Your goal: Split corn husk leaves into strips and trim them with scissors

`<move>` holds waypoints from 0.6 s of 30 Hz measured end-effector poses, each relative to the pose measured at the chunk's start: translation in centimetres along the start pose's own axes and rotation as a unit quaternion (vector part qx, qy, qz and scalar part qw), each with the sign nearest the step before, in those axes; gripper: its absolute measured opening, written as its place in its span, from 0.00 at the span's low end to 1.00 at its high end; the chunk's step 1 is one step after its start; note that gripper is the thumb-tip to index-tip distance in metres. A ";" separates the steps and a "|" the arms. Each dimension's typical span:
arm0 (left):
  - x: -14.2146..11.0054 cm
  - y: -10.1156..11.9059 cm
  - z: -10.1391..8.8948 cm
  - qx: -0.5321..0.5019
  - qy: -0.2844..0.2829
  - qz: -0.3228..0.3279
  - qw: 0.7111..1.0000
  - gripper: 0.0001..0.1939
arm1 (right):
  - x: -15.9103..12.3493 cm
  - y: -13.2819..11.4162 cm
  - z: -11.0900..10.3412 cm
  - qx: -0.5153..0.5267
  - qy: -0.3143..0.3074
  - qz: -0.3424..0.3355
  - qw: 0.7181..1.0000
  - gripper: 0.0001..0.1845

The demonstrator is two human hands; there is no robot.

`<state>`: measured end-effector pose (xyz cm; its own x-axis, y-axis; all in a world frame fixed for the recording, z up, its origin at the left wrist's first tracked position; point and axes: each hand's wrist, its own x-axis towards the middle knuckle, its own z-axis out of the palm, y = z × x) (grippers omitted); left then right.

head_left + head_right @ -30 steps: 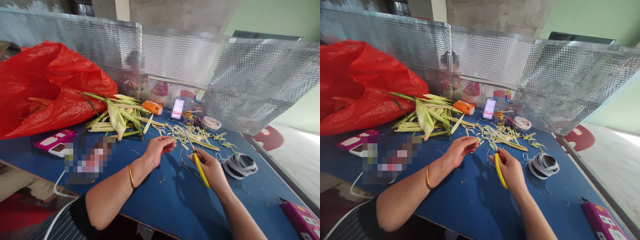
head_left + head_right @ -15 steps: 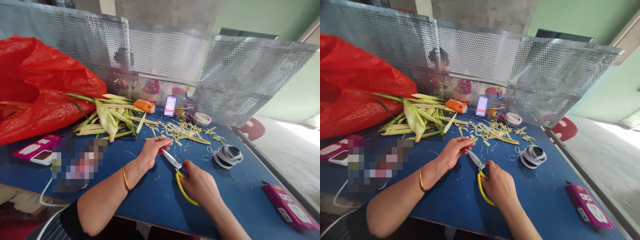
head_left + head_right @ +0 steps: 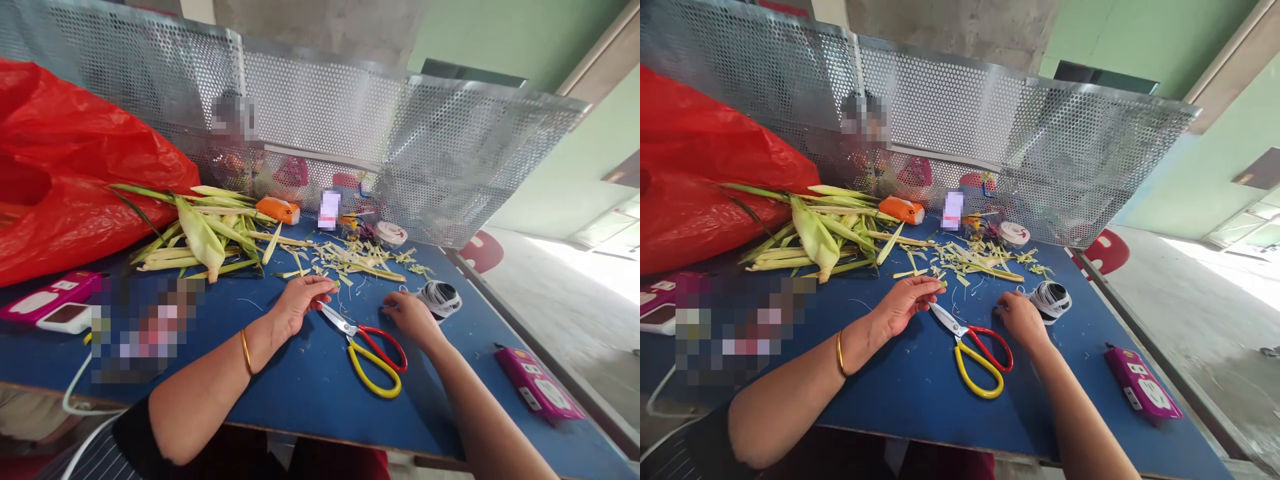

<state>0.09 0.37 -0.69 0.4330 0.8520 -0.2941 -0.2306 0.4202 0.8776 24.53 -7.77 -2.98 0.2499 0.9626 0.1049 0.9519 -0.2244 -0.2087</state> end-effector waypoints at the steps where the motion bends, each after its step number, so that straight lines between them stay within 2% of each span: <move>1: 0.1 -0.1 0.0 0.001 -0.003 -0.003 1.000 0.08 | 0.5 0.4 0.4 0.001 -0.005 0.002 1.000 0.07; 5: 0.2 -0.5 -0.1 -0.003 -0.018 -0.002 1.000 0.08 | 0.9 0.5 1.5 0.006 0.000 0.010 1.000 0.06; 9: 0.1 -0.7 0.0 -0.015 -0.035 -0.012 0.999 0.07 | -0.1 -0.3 1.1 0.008 0.024 0.026 0.999 0.08; 13: -0.3 -0.8 0.3 -0.030 -0.051 -0.047 0.997 0.06 | -2.3 -1.8 0.2 0.073 0.100 0.034 0.992 0.09; 15: -0.5 -0.8 0.4 -0.037 -0.060 -0.069 0.995 0.06 | -3.7 -3.0 0.3 0.076 0.146 -0.007 0.986 0.08; 18: -0.6 -1.1 0.5 -0.042 -0.076 -0.090 0.992 0.06 | -5.7 -5.1 1.1 0.015 0.204 -0.093 0.975 0.09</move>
<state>0.56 -0.72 -1.29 0.5987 0.7063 -0.3778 -0.2056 0.5914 0.7797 18.03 -11.92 -3.57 0.1296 0.8447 0.5192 0.9834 -0.0425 -0.1764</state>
